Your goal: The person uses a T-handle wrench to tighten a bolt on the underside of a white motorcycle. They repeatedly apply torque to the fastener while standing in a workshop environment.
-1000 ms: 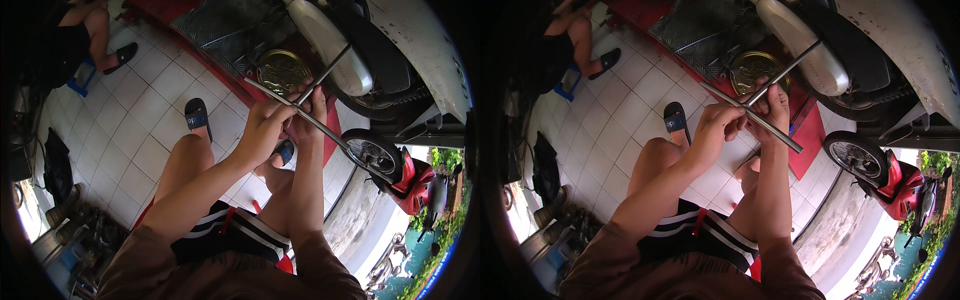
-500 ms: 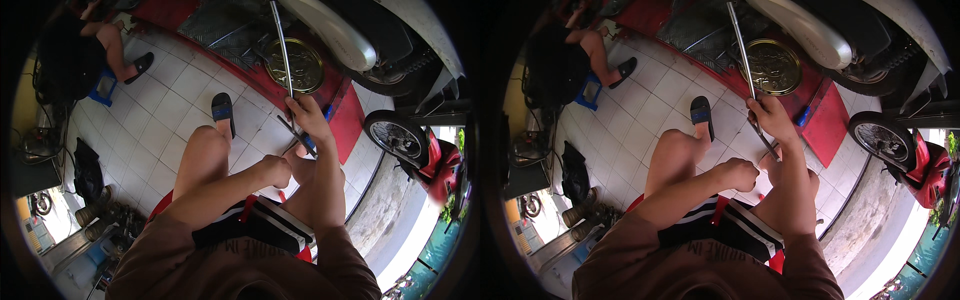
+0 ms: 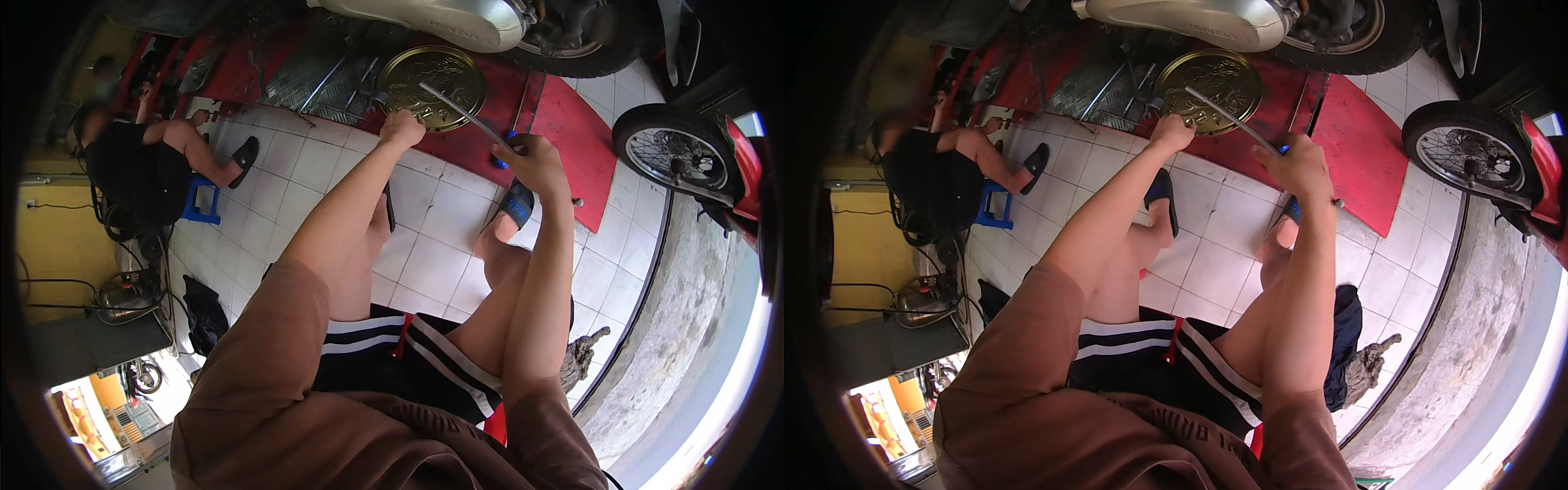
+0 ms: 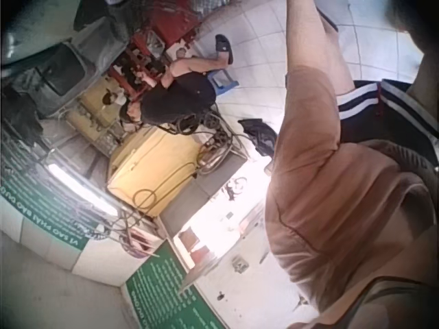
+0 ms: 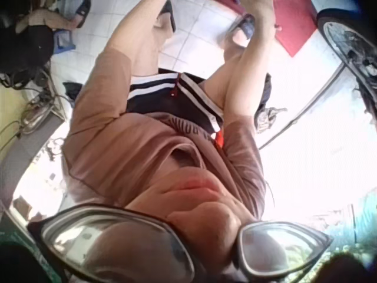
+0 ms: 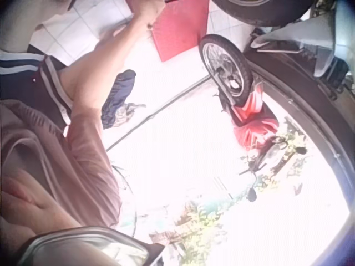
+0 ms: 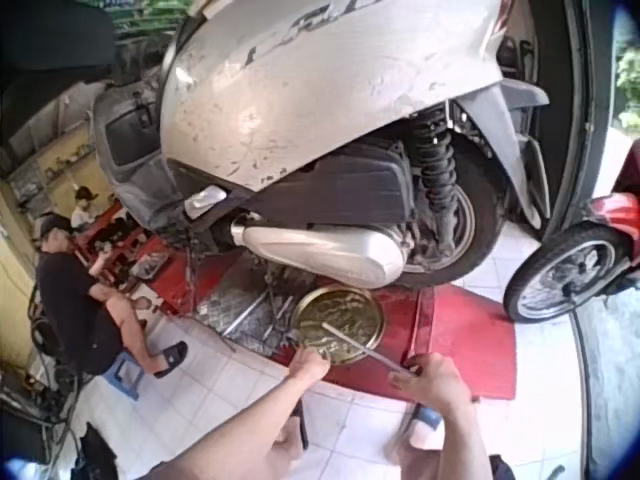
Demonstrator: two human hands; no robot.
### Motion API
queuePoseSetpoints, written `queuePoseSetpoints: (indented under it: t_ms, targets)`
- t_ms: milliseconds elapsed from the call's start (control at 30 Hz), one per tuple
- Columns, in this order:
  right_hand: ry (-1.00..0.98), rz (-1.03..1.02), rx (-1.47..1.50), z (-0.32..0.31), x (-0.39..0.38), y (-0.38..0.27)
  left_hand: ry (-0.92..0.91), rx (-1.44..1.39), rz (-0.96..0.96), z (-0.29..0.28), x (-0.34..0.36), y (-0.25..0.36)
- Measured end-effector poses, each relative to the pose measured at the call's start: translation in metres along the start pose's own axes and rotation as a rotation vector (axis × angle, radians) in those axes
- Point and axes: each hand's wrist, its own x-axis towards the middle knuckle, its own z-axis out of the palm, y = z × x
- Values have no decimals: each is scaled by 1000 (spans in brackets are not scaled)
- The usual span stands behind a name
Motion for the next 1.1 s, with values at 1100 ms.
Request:
queuePoseSetpoints:
  t_ms: [1100]
  targets:
    - [196,-263,-21,36,18,-47,-32,-1873,-82,-104,-6,-36]
